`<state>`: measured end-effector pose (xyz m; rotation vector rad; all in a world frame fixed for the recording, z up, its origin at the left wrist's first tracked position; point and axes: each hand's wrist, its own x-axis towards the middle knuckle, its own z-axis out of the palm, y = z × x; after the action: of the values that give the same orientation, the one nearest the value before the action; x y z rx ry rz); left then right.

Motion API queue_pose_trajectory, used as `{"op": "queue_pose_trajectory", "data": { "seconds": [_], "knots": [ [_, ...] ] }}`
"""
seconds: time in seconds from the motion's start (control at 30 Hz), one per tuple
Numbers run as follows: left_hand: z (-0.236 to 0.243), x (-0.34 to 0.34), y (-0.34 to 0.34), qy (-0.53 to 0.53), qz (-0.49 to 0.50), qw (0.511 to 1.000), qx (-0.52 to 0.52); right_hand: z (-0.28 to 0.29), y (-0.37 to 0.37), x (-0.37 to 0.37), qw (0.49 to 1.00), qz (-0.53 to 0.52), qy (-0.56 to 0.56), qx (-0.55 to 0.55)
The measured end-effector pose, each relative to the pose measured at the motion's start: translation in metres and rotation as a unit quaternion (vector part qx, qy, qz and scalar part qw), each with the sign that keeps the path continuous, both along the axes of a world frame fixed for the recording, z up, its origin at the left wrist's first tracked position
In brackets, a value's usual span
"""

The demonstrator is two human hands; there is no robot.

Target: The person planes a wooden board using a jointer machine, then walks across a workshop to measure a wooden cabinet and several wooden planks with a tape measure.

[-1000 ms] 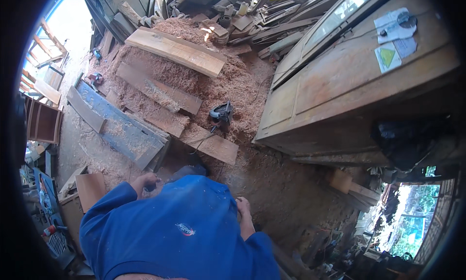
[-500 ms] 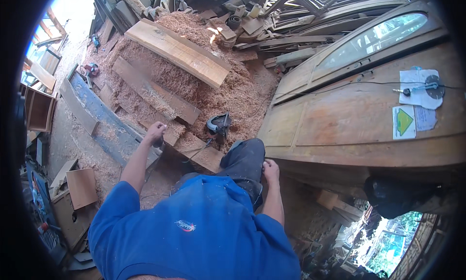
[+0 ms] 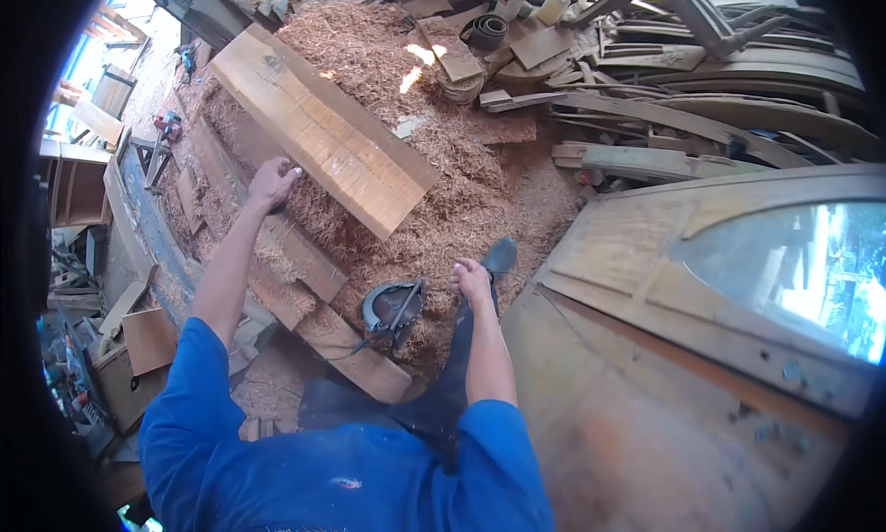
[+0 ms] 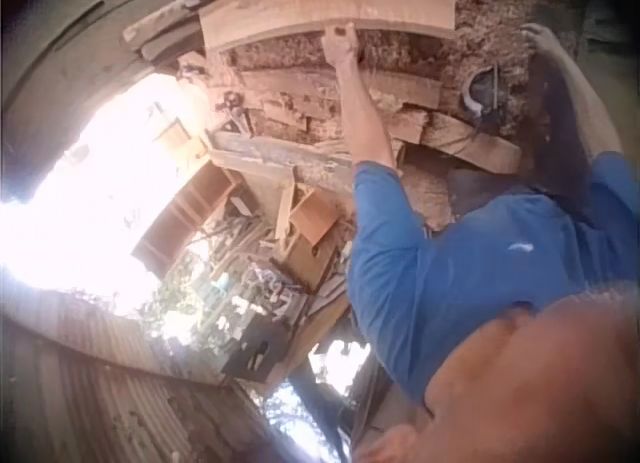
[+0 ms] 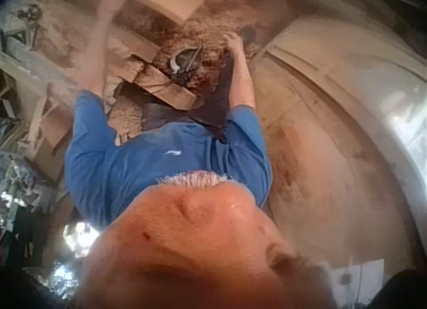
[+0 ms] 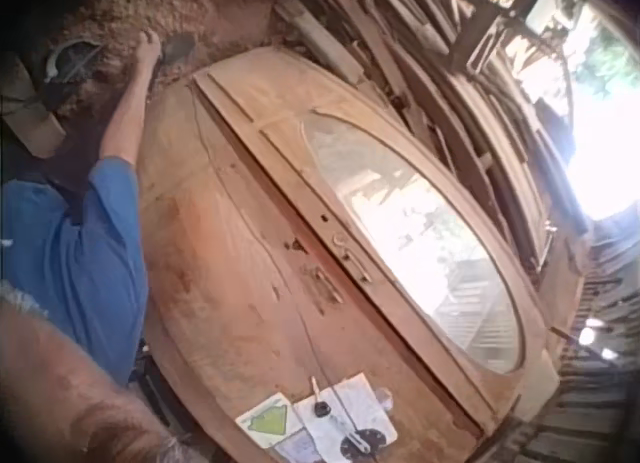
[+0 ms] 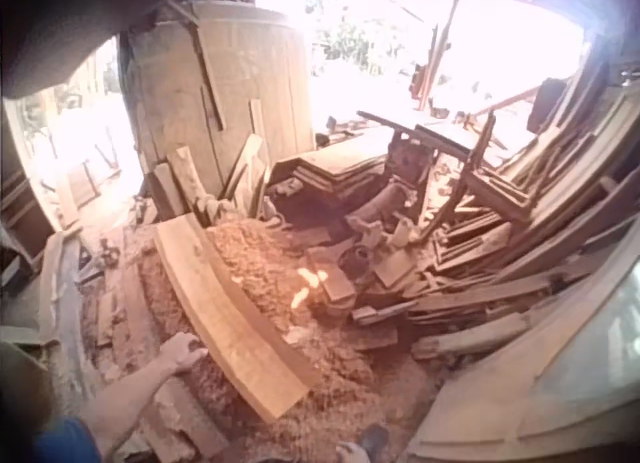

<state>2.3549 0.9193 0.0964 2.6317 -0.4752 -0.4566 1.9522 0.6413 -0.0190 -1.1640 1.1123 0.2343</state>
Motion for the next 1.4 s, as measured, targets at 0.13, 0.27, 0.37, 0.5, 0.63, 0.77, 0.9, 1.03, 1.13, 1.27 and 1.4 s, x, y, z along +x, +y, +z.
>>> {"op": "queue_pose_trajectory", "data": {
  "seconds": [0.13, 0.27, 0.37, 0.5, 0.63, 0.77, 0.9, 1.03, 1.13, 1.27, 1.4],
  "knots": [
    [-0.078, 0.075, -0.098, -0.029, -0.029, 0.981, 0.189, -0.123, -0.122, 0.039, 0.99, 0.013, 0.035, -0.135],
    [-0.148, 0.155, -0.083, 0.01, -0.009, 0.953, 0.303, -0.181, -0.168, 0.091, 0.97, 0.088, 0.062, -0.216],
    [-0.187, 0.194, -0.044, -0.035, -0.009, 0.901, 0.432, -0.226, -0.193, 0.121, 0.987, 0.02, 0.071, -0.14],
    [-0.215, 0.161, -0.11, -0.039, -0.025, 0.93, 0.365, -0.307, -0.261, 0.096, 0.98, 0.036, 0.1, -0.168],
    [-0.207, 0.167, -0.092, -0.034, -0.016, 0.934, 0.356, -0.355, -0.272, 0.143, 0.963, 0.086, 0.127, -0.22],
    [-0.206, 0.172, -0.062, -0.048, -0.024, 0.945, 0.323, -0.401, -0.267, 0.184, 0.98, 0.005, 0.072, -0.183],
    [-0.225, 0.177, -0.108, -0.023, -0.043, 0.946, 0.32, -0.467, -0.296, 0.152, 0.921, 0.098, 0.165, -0.339],
    [-0.198, 0.167, -0.076, -0.011, 0.016, 0.925, 0.38, -0.427, -0.257, 0.223, 0.968, 0.195, 0.118, -0.1],
    [-0.229, 0.18, -0.089, -0.044, -0.042, 0.945, 0.322, -0.473, -0.275, 0.187, 0.969, 0.194, 0.121, -0.096],
    [-0.214, 0.172, -0.065, -0.044, -0.029, 0.931, 0.36, -0.418, -0.213, 0.25, 0.865, 0.447, 0.164, -0.158],
    [-0.215, 0.173, -0.061, -0.054, -0.032, 0.926, 0.372, -0.369, -0.151, 0.254, 0.887, 0.425, 0.099, -0.154]
  ]
}}
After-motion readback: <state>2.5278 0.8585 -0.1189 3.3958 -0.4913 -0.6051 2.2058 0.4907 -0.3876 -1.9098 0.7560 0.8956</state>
